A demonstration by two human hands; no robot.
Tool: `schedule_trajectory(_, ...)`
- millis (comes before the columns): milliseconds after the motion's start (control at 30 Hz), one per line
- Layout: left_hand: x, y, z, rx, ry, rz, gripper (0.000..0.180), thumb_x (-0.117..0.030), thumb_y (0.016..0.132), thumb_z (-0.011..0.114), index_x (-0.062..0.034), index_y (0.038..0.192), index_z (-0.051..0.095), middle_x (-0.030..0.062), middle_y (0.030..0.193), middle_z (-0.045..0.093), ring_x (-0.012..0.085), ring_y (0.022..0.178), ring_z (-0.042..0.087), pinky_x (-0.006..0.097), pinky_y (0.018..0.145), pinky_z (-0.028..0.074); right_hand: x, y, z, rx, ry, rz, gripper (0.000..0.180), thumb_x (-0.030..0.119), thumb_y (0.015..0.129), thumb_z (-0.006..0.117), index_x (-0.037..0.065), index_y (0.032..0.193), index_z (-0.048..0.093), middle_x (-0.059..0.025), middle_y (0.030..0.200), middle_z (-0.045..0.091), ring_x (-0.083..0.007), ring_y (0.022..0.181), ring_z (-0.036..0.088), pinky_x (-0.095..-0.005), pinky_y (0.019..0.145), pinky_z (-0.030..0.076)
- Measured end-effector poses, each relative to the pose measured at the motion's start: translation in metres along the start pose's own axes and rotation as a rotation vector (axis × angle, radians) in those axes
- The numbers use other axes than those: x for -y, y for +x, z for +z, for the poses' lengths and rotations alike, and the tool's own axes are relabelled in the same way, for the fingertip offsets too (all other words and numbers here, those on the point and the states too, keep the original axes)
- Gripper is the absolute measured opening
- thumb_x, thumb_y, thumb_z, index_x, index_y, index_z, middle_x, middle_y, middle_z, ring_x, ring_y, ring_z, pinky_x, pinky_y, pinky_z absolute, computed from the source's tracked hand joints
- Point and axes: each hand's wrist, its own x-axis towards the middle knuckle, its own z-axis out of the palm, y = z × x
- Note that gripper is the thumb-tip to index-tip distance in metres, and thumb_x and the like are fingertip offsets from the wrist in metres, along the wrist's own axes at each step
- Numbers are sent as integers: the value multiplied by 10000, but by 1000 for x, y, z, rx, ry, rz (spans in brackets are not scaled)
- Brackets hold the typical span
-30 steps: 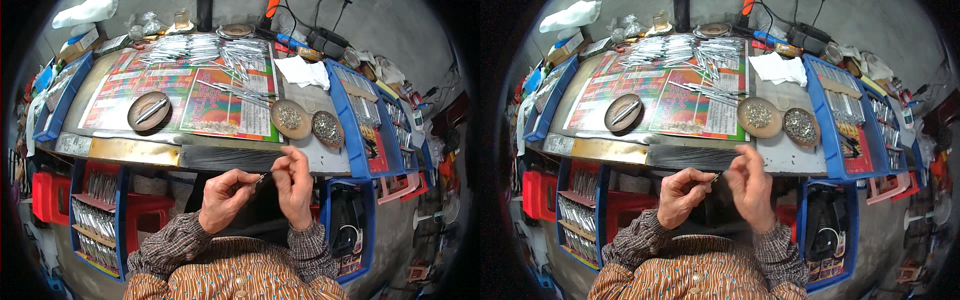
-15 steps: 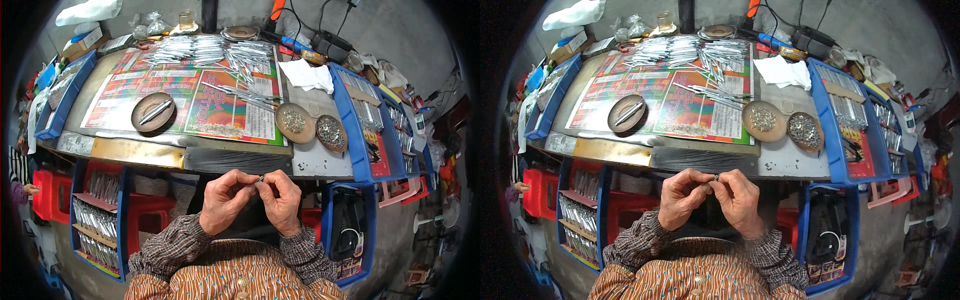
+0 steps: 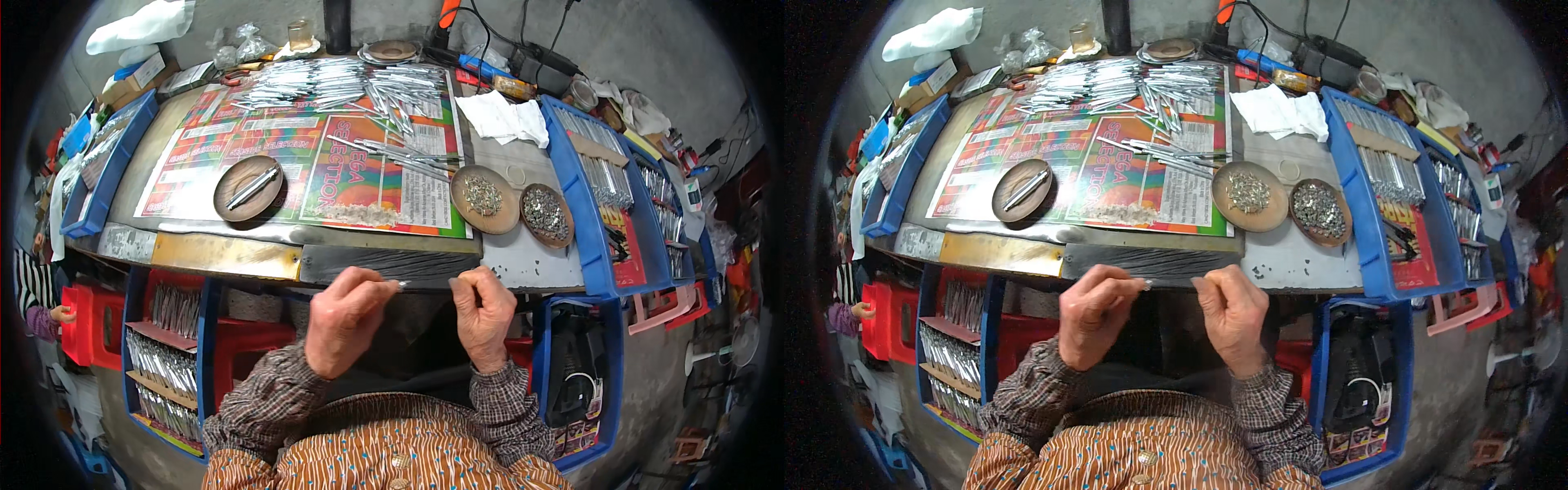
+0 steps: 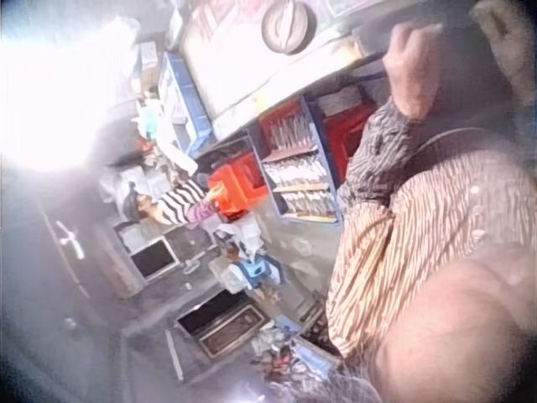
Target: The person assembles small metal pins into plastic housings by hand at a workbench.
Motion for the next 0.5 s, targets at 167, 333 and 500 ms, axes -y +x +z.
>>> schedule_trajectory(167, 20, 1, -25, 49, 296, 186, 295, 111, 659, 629, -20, 922, 654, 120, 850, 613, 291, 732, 616, 363, 653, 501, -13, 0, -8, -23, 80, 83, 176, 95, 869, 677, -5, 776, 566, -47, 648, 528, -114, 527, 463, -252, 490, 377)
schedule_trajectory(333, 24, 8, -20, 127, 411, 164, 263, 79, 673, 610, -17, 915, 641, 120, 824, 578, 297, 750, 583, 376, 673, 485, -17, 1, -3, -22, 74, 63, 179, 107, 869, 681, 5, 773, 570, -46, 645, 529, -111, 513, 453, -247, 476, 368)
schedule_trajectory(500, 15, 29, 22, 247, 403, 204, 269, 55, 708, 590, -25, 964, 594, 128, 859, 545, 314, 796, 566, 406, 706, 480, -14, 3, 1, -28, 66, 34, 165, 94, 863, 684, 10, 775, 573, -45, 644, 530, -113, 510, 452, -250, 471, 368)
